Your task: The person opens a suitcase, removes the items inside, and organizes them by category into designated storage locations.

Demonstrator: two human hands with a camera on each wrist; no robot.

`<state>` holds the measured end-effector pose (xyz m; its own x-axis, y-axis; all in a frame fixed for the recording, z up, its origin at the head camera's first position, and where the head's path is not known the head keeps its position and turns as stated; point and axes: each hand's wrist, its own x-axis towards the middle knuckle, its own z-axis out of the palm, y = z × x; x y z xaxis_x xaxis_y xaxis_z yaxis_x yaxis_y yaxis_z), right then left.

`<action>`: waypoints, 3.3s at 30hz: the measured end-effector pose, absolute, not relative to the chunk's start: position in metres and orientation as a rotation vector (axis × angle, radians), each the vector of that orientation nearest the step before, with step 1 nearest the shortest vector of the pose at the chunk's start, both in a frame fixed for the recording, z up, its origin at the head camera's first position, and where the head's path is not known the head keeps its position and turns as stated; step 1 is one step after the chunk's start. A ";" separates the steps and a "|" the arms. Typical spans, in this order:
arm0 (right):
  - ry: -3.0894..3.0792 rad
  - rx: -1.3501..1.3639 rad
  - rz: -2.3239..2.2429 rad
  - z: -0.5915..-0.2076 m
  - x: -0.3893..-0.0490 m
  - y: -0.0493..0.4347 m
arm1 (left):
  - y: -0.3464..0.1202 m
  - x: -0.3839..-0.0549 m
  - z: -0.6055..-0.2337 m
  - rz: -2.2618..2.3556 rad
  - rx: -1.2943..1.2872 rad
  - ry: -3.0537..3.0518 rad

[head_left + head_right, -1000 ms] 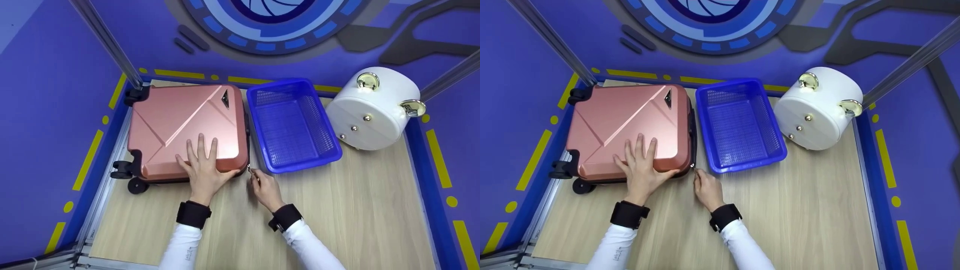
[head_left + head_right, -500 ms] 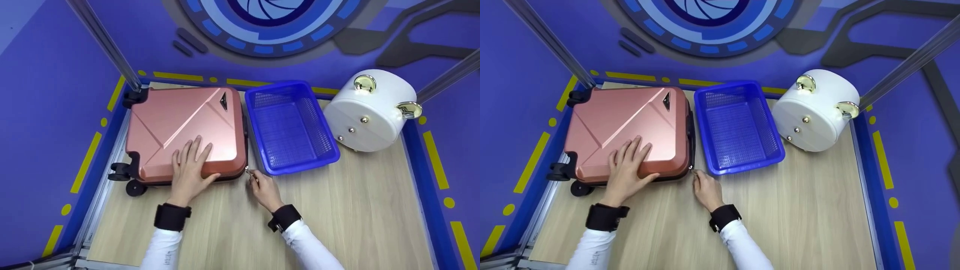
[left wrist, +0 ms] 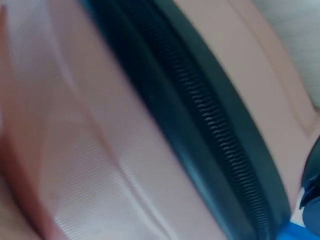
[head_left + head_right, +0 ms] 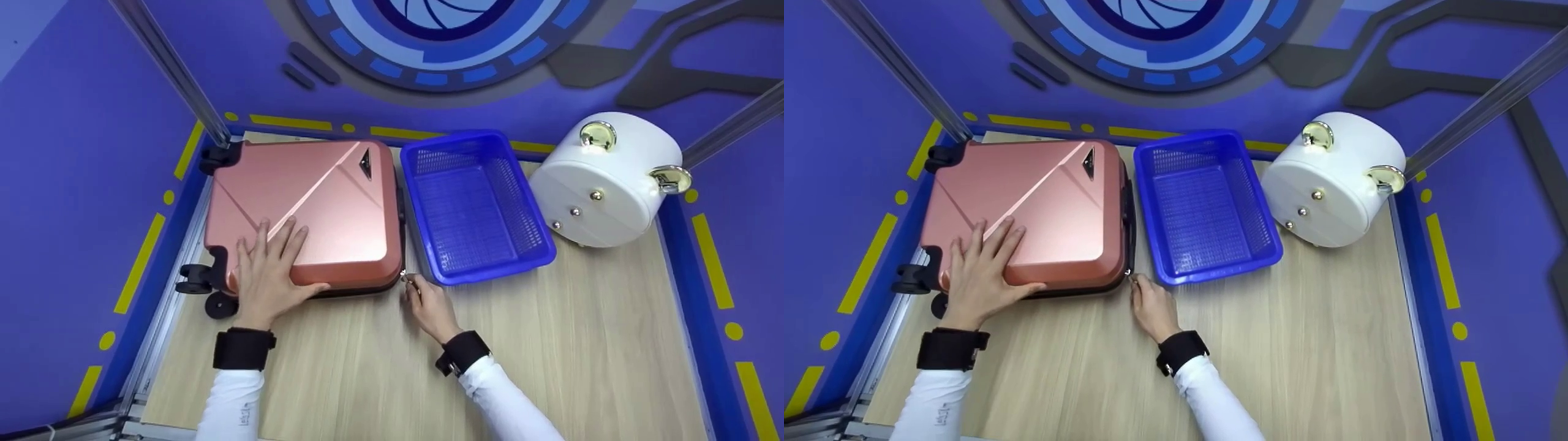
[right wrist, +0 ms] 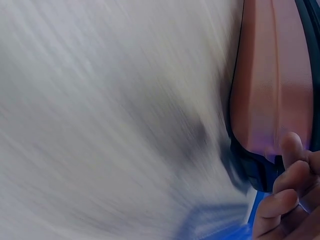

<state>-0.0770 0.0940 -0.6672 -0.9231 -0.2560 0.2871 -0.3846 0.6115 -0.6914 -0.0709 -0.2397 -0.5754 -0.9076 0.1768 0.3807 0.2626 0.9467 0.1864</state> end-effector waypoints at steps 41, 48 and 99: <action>-2.654 0.487 1.175 -0.660 -0.085 0.086 | -0.200 -0.077 -0.592 -0.141 -0.030 -2.548; -2.647 0.467 1.066 -0.661 -0.087 0.083 | -0.186 -0.079 -0.594 -0.078 0.037 -2.547; -2.819 0.535 1.099 -0.654 -0.079 0.070 | -0.142 -0.029 -0.610 -0.593 -0.228 -2.371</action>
